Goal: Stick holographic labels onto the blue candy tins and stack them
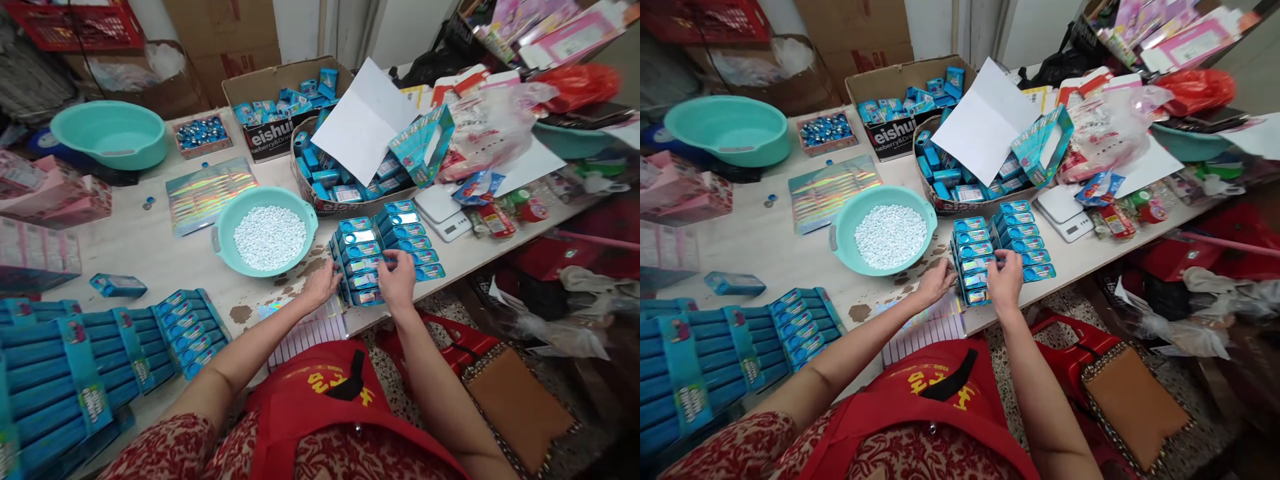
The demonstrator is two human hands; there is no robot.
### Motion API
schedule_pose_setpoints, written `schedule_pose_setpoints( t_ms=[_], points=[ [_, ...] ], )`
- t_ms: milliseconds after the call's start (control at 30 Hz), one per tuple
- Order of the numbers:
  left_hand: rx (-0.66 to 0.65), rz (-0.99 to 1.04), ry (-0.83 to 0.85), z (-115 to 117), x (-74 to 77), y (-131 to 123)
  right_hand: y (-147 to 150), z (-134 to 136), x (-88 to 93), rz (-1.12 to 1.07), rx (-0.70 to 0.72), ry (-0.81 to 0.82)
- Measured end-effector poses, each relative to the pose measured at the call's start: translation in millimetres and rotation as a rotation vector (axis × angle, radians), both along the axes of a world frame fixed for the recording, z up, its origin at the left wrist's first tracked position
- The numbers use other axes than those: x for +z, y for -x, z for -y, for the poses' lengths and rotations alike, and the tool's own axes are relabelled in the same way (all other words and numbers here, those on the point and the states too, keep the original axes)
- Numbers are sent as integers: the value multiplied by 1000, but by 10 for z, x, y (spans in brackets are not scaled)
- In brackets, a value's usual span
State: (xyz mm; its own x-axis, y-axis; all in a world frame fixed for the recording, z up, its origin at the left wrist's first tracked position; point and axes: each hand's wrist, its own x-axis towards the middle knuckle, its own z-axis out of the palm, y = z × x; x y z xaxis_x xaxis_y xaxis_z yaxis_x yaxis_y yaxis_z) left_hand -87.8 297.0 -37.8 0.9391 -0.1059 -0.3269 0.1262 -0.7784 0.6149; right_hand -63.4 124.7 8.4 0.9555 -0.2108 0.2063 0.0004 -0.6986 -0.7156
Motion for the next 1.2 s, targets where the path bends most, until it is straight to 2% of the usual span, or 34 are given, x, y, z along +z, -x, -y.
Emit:
schedule_pose_setpoints(
  t_ms=[100,167,233,300,367,433,533,667,800,900,967,1033,1100,1133,1200],
  points=[
    [11,-64,-97,-482,-96,264,227,-63,101,262,23,85],
    [28,-170,-253,-823,-187,501,464,-168,132,371,130,110],
    [50,-294,-388,-1089,-288,724,710,-332,80,347,391,78],
    [80,-419,-383,-1252,-376,881,904,-549,-74,218,681,32],
    [118,-497,-294,-1337,-425,959,1013,-791,-302,57,829,13],
    [147,-498,-224,-1384,-426,984,1049,-1032,-542,-68,871,48],
    [180,-439,-163,-1438,-386,1000,1057,-1333,-805,-194,943,226],
    [268,-363,31,-1489,-418,1047,1133,-1504,-948,-268,1060,448],
    [371,-361,176,-1499,-526,1058,1198,-1463,-991,-198,1127,483],
    [353,-351,165,-1481,-550,1036,1156,-1446,-977,-169,1074,471],
    [304,-342,64,-1457,-518,1023,1106,-1447,-916,-186,1022,476],
    [267,-344,-95,-1426,-441,1014,1061,-1416,-784,-203,980,443],
    [282,-310,-178,-1388,-310,1002,1019,-1322,-569,-208,919,311],
    [307,-265,-135,-1363,-224,988,993,-1251,-435,-214,874,208],
    [341,-146,148,-1295,-21,936,927,-1081,-147,-246,773,-24]
  ],
)
